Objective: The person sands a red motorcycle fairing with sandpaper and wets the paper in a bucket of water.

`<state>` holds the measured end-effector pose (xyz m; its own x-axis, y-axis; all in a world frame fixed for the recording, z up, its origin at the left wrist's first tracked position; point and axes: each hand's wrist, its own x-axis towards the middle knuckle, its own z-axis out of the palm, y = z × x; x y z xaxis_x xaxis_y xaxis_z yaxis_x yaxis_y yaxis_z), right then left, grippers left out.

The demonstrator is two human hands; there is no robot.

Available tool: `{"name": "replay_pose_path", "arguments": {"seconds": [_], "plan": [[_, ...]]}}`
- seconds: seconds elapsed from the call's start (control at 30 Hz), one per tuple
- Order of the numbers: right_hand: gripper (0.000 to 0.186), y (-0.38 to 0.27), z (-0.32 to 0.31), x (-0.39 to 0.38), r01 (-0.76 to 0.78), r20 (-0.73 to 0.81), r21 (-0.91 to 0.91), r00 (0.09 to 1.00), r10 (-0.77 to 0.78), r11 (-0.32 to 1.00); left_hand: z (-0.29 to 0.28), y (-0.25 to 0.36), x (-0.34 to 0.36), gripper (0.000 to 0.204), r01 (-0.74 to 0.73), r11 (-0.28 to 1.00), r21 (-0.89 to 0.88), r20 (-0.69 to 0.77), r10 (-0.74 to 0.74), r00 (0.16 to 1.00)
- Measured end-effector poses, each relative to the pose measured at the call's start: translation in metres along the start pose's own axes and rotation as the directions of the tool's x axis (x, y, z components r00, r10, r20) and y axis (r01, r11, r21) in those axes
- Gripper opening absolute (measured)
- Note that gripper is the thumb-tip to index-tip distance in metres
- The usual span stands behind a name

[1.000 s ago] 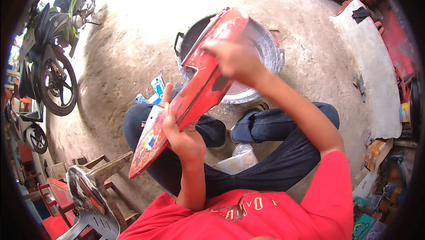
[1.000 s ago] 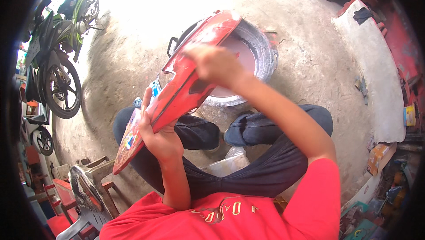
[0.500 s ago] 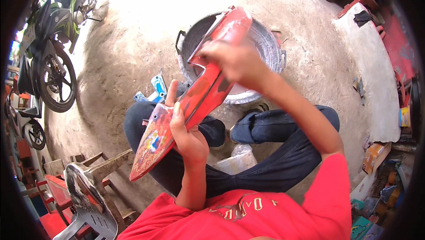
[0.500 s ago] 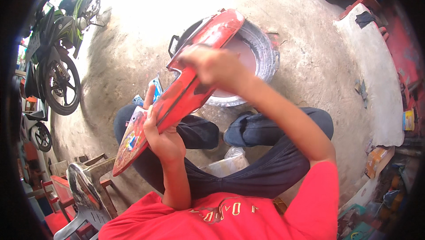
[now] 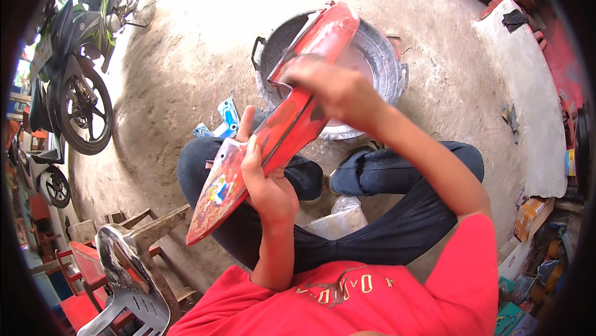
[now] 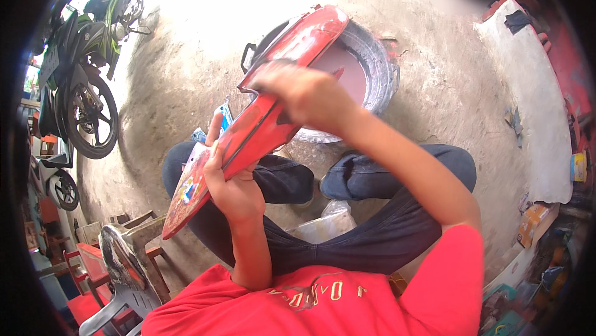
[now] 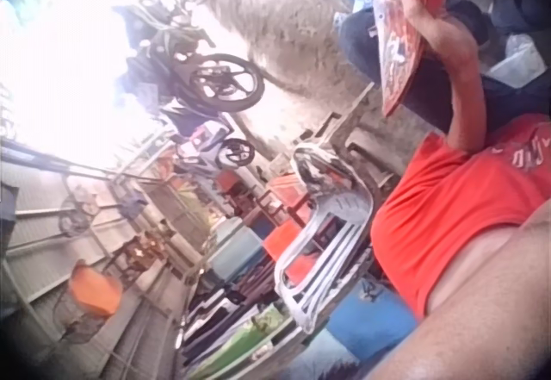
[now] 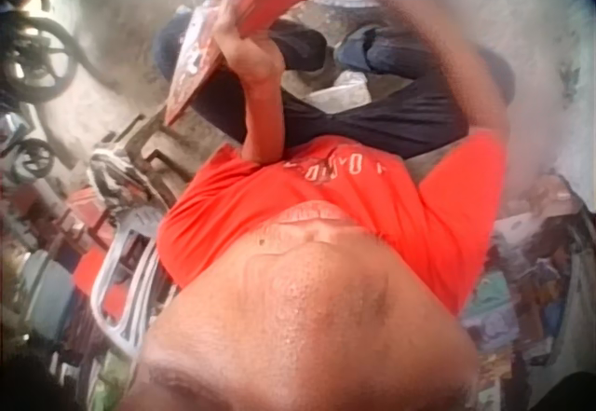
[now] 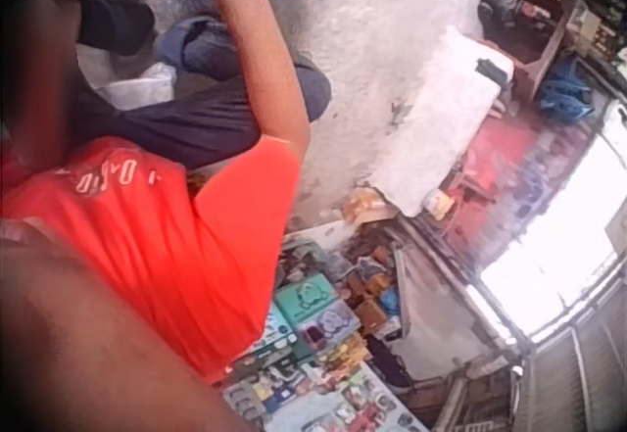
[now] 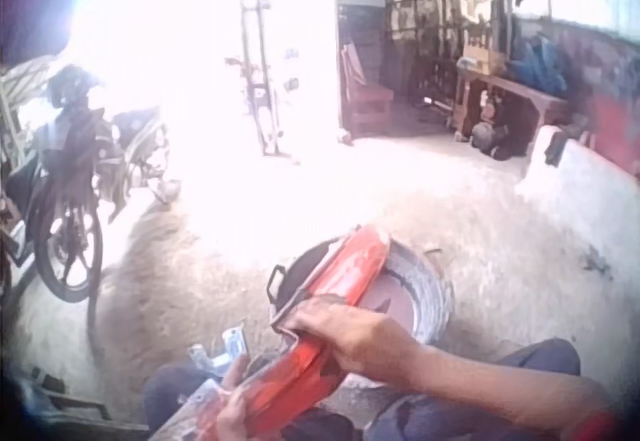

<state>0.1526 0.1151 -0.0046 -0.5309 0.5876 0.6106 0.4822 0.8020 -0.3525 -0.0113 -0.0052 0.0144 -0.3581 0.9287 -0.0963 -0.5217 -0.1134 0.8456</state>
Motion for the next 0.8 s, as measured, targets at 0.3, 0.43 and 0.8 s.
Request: {"name": "replay_pose_path", "arguments": {"seconds": [0.3,0.43,0.8], "plan": [[0.038,-0.032,0.003,-0.010,0.133,-0.022,0.090,0.991,-0.132,0.987,-0.005,0.000,0.003,0.062,-0.002,0.999,-0.039,-0.010,0.001,1.000],[0.034,0.036,0.003,-0.013,-0.305,0.014,-0.065,0.952,0.307,0.950,-0.002,0.005,0.000,0.062,0.021,0.998,-0.065,0.001,-0.021,1.000],[0.041,0.040,0.006,-0.008,-0.373,0.055,-0.101,0.924,0.379,0.922,0.001,0.002,0.003,0.060,0.039,0.997,-0.067,-0.037,-0.042,0.998]]}}
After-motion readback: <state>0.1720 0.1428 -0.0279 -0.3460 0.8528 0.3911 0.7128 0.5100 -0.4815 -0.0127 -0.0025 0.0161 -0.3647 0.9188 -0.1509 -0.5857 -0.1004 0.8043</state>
